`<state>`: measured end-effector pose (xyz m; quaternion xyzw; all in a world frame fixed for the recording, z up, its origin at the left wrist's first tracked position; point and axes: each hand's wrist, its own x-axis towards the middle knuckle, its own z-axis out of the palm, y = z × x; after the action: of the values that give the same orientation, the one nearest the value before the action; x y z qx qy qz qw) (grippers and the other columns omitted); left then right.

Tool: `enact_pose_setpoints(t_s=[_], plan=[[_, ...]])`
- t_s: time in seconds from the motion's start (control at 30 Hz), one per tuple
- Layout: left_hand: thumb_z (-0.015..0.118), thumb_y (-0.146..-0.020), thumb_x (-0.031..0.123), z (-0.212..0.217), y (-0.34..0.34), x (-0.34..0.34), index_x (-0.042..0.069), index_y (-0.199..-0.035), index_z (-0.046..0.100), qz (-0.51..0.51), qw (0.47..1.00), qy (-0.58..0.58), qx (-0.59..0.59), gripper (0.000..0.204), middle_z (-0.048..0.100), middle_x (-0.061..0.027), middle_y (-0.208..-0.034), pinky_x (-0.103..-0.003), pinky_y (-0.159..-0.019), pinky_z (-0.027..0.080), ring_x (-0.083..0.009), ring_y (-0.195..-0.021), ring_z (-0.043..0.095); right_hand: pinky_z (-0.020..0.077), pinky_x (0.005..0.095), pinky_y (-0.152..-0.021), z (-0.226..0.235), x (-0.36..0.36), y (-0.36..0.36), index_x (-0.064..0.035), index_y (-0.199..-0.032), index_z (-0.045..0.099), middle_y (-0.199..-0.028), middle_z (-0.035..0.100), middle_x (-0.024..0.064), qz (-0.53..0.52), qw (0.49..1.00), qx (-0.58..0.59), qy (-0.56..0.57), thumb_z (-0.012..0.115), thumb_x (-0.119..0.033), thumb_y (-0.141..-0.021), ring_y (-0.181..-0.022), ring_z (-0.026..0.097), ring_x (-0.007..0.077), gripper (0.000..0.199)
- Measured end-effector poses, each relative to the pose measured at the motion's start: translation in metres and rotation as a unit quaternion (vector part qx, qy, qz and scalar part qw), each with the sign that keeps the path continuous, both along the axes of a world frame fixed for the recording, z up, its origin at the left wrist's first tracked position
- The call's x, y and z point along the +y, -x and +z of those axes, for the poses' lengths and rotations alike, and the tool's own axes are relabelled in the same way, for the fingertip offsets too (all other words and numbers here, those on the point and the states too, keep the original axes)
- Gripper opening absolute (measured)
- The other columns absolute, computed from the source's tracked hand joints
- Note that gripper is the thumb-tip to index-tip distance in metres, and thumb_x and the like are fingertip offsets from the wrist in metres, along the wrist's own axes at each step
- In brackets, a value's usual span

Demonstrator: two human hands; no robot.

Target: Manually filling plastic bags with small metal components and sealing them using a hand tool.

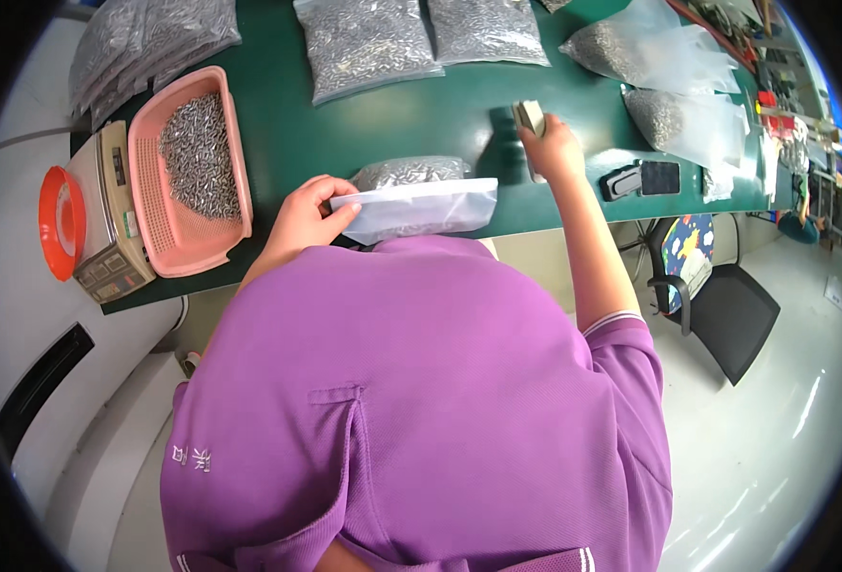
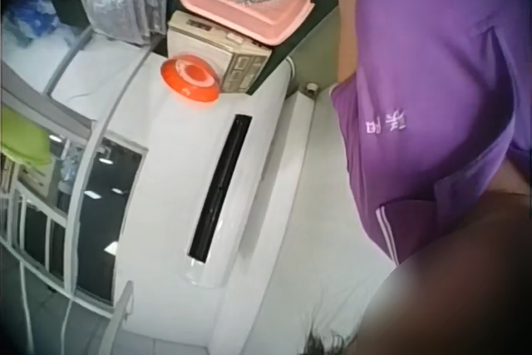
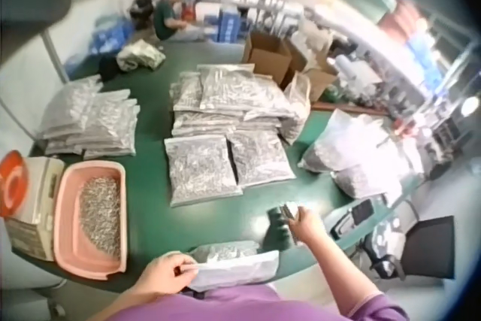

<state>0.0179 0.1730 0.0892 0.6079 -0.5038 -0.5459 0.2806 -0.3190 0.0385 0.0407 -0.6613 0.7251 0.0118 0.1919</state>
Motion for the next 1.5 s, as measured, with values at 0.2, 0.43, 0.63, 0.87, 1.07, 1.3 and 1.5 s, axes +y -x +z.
enact_pose_setpoints(t_s=[0.2,0.43,0.63,0.87,1.07,1.3,1.5], plan=[[0.068,-0.077,0.014,-0.004,-0.004,-0.010,0.003,-0.081,0.064,-0.036,0.998,0.048,-0.023,0.013,0.059,-0.0056,-0.075,-0.027,-0.060,0.042,-0.0147,-0.067,0.054,0.0468,0.0406,-0.085,0.005,0.029,0.007,-0.0051,-0.112,0.056,-0.109,0.058,0.0174,0.082,0.984,-0.044,0.152,0.067,-0.028,-0.078,-0.098,0.057,0.0344,0.043],[0.070,-0.075,0.005,0.010,-0.010,0.002,0.001,-0.083,0.068,-0.072,0.993,0.096,-0.001,0.009,0.059,-0.0045,-0.081,-0.024,-0.065,0.045,-0.0117,-0.074,0.056,0.0484,0.0364,-0.072,0.078,0.081,-0.028,-0.0045,-0.091,0.067,-0.083,0.062,0.0106,0.303,0.901,-0.310,-0.025,0.073,-0.011,-0.071,-0.080,0.058,0.0286,0.022],[0.071,-0.075,0.008,0.038,-0.017,0.010,0.002,-0.082,0.069,-0.086,0.992,0.084,-0.028,0.010,0.059,-0.0056,-0.074,-0.024,-0.065,0.045,-0.0130,-0.072,0.058,0.0493,0.0371,-0.064,0.104,0.083,-0.032,-0.0088,-0.078,0.066,-0.072,0.060,0.0073,0.379,0.877,-0.290,0.054,0.070,-0.014,-0.071,-0.071,0.057,0.0268,0.009],[0.064,-0.085,0.027,-0.054,-0.022,-0.109,0.001,-0.087,0.063,0.211,0.967,0.129,-0.054,0.026,0.060,-0.0040,-0.071,-0.027,-0.061,0.045,-0.0107,-0.064,0.054,0.0498,0.0340,-0.076,0.024,-0.030,-0.062,0.0000,-0.104,0.063,-0.095,0.066,0.0152,-0.040,0.927,-0.346,0.138,0.066,-0.027,-0.082,-0.087,0.064,0.0247,0.035],[0.071,-0.073,0.046,-0.060,0.036,-0.093,-0.003,-0.083,0.062,0.092,0.994,-0.007,-0.051,0.050,0.065,-0.0109,-0.080,-0.032,-0.068,0.050,-0.0217,-0.079,0.064,0.0463,0.0356,-0.089,-0.039,0.013,-0.077,0.0099,-0.121,0.048,-0.110,0.061,0.0219,-0.034,0.922,-0.376,-0.081,0.077,-0.046,-0.065,-0.103,0.059,0.0300,0.084],[0.079,-0.069,0.016,-0.093,0.010,-0.092,-0.004,-0.107,0.055,0.143,0.942,-0.220,0.209,0.049,0.064,-0.0136,-0.098,-0.035,-0.077,0.049,-0.0212,-0.088,0.062,0.0498,0.0310,-0.078,-0.004,0.011,-0.117,0.0025,-0.106,0.058,-0.090,0.066,0.0097,-0.131,0.823,-0.506,-0.220,0.077,-0.011,-0.063,-0.081,0.063,0.0186,0.049],[0.073,-0.073,0.008,-0.080,0.033,-0.048,0.001,-0.126,0.043,0.172,0.936,-0.130,0.280,0.061,0.057,-0.0102,-0.115,-0.033,-0.091,0.042,-0.0198,-0.106,0.054,0.0468,0.0327,-0.088,-0.030,0.035,-0.094,-0.0005,-0.121,0.048,-0.106,0.062,0.0092,-0.120,0.769,-0.593,-0.206,0.078,-0.005,-0.065,-0.098,0.059,0.0193,0.063]])
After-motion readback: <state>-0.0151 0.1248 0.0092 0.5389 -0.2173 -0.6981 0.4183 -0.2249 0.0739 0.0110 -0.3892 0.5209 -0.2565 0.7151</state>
